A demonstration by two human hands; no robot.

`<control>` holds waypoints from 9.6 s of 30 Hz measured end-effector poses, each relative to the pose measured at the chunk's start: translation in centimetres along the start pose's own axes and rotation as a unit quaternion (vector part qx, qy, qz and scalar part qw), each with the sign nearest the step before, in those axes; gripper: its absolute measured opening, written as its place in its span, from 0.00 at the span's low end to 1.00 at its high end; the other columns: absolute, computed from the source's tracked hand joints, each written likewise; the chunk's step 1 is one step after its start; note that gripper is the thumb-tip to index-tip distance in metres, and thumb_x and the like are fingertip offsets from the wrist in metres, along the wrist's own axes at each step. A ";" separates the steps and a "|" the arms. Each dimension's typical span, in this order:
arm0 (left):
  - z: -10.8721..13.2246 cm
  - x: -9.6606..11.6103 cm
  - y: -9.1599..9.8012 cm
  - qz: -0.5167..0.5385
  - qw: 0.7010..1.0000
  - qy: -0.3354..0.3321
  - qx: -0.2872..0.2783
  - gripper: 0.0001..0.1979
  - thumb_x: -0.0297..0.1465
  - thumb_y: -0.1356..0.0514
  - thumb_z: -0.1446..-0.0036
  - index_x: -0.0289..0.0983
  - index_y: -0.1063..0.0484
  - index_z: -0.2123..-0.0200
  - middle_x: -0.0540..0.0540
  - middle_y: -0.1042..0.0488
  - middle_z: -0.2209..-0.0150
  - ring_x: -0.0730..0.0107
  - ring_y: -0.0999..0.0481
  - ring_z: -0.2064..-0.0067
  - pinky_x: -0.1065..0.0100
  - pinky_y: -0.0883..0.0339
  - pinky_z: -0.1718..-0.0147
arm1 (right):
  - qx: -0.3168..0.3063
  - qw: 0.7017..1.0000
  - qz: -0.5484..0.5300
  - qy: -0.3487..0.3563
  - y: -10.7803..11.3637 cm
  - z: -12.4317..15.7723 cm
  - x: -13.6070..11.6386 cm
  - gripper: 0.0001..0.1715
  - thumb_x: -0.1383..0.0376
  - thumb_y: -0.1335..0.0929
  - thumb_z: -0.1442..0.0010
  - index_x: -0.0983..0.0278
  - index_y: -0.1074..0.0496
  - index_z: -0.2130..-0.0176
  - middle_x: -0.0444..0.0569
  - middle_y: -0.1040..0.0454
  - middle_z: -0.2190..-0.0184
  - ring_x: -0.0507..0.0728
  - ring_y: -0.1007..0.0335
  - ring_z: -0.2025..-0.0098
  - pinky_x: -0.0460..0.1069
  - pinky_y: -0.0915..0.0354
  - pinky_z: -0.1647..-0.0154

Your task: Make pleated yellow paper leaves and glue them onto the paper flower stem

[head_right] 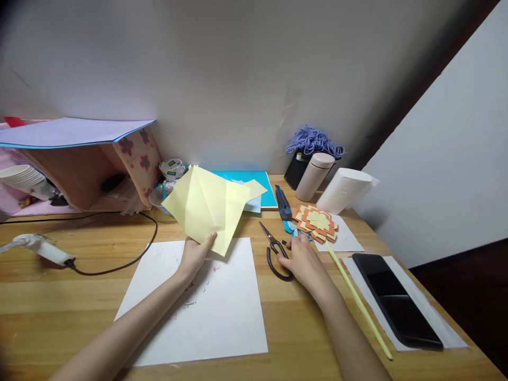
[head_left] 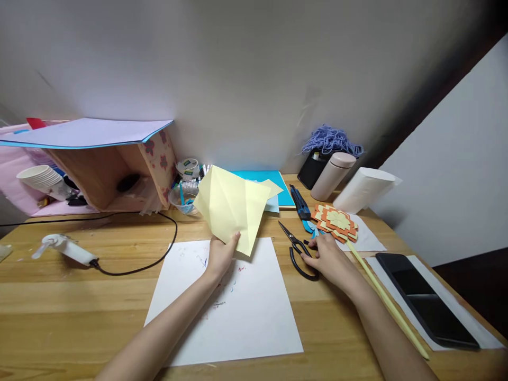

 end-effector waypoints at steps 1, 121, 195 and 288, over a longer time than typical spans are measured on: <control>0.1 0.4 0.2 -0.001 1.000 -0.005 0.009 0.18 0.36 0.36 0.51 0.32 0.28 0.57 0.37 0.26 0.53 0.58 0.26 0.52 0.62 0.32 0.53 | 0.006 1.000 0.016 -0.002 0.0 0.2 -0.4 0.12 0.61 0.33 0.51 0.66 0.34 0.68 0.55 0.37 0.62 0.58 0.32 0.68 0.51 0.37 0.66; 1.9 9.3 -1.9 -0.006 0.980 -0.185 0.075 0.14 0.34 0.41 0.45 0.34 0.27 0.56 0.40 0.24 0.56 0.63 0.26 0.53 0.67 0.32 0.54 | -0.182 0.833 -0.521 0.039 -6.2 7.2 -11.6 0.27 0.41 0.42 0.43 0.63 0.41 0.68 0.37 0.41 0.80 0.45 0.42 0.85 0.41 0.40 0.85; -1.8 4.9 -0.9 0.001 0.995 -0.069 0.069 0.16 0.35 0.38 0.49 0.28 0.24 0.62 0.36 0.23 0.58 0.57 0.24 0.55 0.64 0.32 0.56 | -0.211 0.778 -0.591 0.024 -8.7 3.4 -13.6 0.30 0.38 0.41 0.47 0.63 0.42 0.72 0.34 0.45 0.84 0.44 0.46 0.90 0.43 0.38 0.90; 0.4 5.1 -3.8 0.011 0.998 -0.062 0.002 0.17 0.35 0.38 0.49 0.29 0.25 0.60 0.37 0.24 0.55 0.59 0.25 0.53 0.66 0.33 0.54 | -0.178 0.781 -0.599 -0.015 -7.2 4.0 -11.2 0.31 0.38 0.38 0.50 0.63 0.40 0.72 0.36 0.41 0.84 0.45 0.43 0.89 0.41 0.39 0.91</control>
Point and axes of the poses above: each hand's wrist, its own z-axis away from the middle knuckle, its own y-axis out of the back of the hand, x = y × z, the point moved 10 cm from there along -z, towards the middle knuckle
